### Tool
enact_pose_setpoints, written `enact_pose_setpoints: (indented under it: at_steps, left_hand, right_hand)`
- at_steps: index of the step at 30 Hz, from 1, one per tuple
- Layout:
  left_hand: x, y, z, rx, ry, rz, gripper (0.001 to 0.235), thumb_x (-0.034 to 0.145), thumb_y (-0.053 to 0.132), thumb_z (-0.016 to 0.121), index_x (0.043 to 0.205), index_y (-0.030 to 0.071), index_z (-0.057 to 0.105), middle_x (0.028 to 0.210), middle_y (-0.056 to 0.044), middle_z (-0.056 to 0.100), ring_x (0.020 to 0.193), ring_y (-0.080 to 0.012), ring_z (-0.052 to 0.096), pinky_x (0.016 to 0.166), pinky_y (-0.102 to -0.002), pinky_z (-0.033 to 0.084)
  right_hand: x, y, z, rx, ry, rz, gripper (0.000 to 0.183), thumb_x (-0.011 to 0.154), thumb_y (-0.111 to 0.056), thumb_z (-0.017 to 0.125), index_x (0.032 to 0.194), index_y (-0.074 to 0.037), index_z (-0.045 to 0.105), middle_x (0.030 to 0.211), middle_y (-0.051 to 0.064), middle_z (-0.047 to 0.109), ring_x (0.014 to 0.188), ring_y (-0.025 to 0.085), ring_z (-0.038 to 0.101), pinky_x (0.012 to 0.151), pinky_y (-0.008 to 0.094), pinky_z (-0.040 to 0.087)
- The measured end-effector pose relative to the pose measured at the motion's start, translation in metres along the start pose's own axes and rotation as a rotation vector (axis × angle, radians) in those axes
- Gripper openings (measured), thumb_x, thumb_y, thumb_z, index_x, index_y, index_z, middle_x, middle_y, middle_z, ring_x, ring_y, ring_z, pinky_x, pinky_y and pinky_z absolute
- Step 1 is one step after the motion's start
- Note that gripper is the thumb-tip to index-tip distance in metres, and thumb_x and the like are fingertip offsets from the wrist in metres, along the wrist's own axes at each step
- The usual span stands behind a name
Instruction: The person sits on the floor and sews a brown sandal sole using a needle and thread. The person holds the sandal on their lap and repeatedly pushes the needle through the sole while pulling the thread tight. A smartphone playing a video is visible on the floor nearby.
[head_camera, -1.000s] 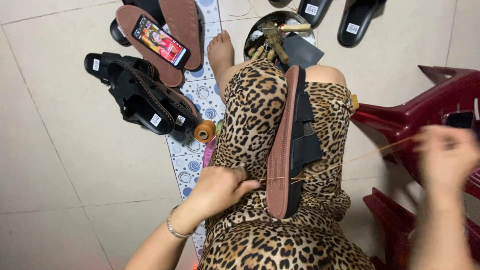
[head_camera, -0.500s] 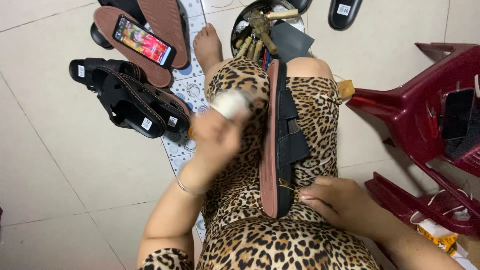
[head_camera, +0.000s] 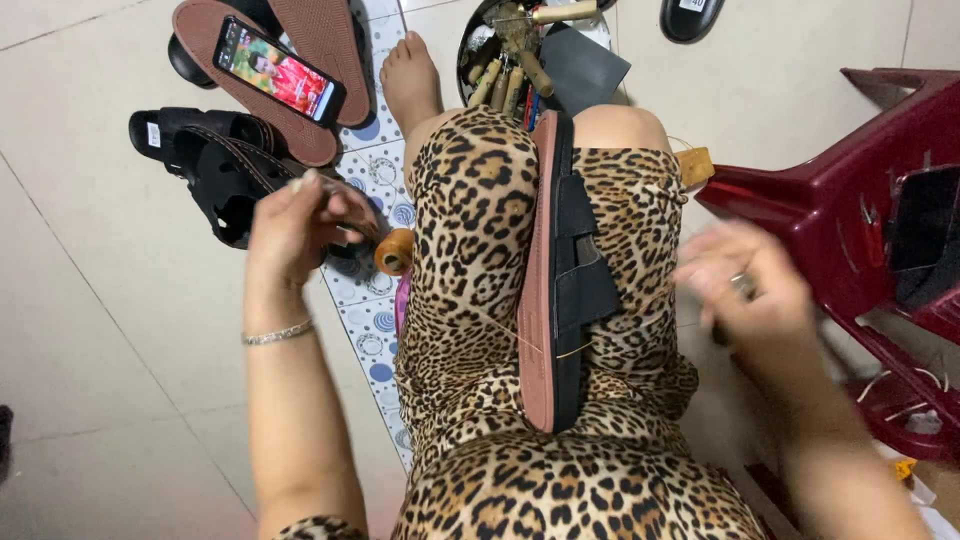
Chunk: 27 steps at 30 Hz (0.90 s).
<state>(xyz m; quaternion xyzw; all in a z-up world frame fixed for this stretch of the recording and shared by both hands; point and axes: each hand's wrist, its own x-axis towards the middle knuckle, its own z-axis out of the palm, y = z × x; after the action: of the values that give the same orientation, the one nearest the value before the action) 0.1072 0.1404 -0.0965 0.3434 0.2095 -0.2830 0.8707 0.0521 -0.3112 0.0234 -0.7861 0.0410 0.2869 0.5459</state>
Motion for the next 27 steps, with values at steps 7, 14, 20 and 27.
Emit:
enact_pose_setpoints:
  at_steps: [7,14,20,27]
  left_hand:
    - [-0.042,-0.043,0.087,1.041,0.344,0.644,0.030,0.100,0.018,0.067,0.126,0.007,0.058,0.106,-0.005,0.069,0.097,-0.0153,0.066,0.093,-0.031,0.054]
    - [-0.051,-0.077,0.152,1.546,-0.442,0.336,0.094,0.095,0.062,0.050,0.160,0.008,0.011,0.169,-0.023,0.024,0.052,-0.0242,0.062,0.043,-0.032,0.046]
    - [-0.049,-0.110,0.141,1.708,-0.333,0.510,0.103,0.091,0.068,0.058,0.161,0.007,0.015,0.169,-0.021,0.025,0.071,-0.0277,0.072,0.041,-0.034,0.049]
    - [-0.055,-0.078,0.148,1.260,-0.279,0.242,0.103,0.083,0.057,0.068,0.161,0.011,0.017,0.168,-0.014,0.023,0.153,-0.0308,0.032,0.121,-0.039,0.035]
  right_hand:
    - [-0.034,0.029,0.008,-0.509,-0.202,-0.173,0.043,0.093,-0.012,0.055,0.132,-0.027,0.050,0.119,0.016,0.068,0.099,0.031,0.069,0.082,0.040,0.053]
    - [-0.021,0.010,0.021,-0.722,-0.525,-0.088,0.077,0.094,-0.008,0.050,0.154,-0.052,0.033,0.105,0.000,0.066,0.074,0.021,0.066,0.050,0.036,0.046]
    - [-0.017,-0.007,0.054,-1.179,-0.344,-0.304,0.055,0.077,-0.025,0.071,0.131,-0.031,0.059,0.096,-0.007,0.062,0.069,0.020,0.070,0.035,0.039,0.052]
    - [0.000,-0.019,0.055,-0.816,-0.137,-0.455,0.021,0.093,-0.026,0.070,0.111,-0.016,0.066,0.096,-0.004,0.077,0.065,0.015,0.073,0.048,0.032,0.055]
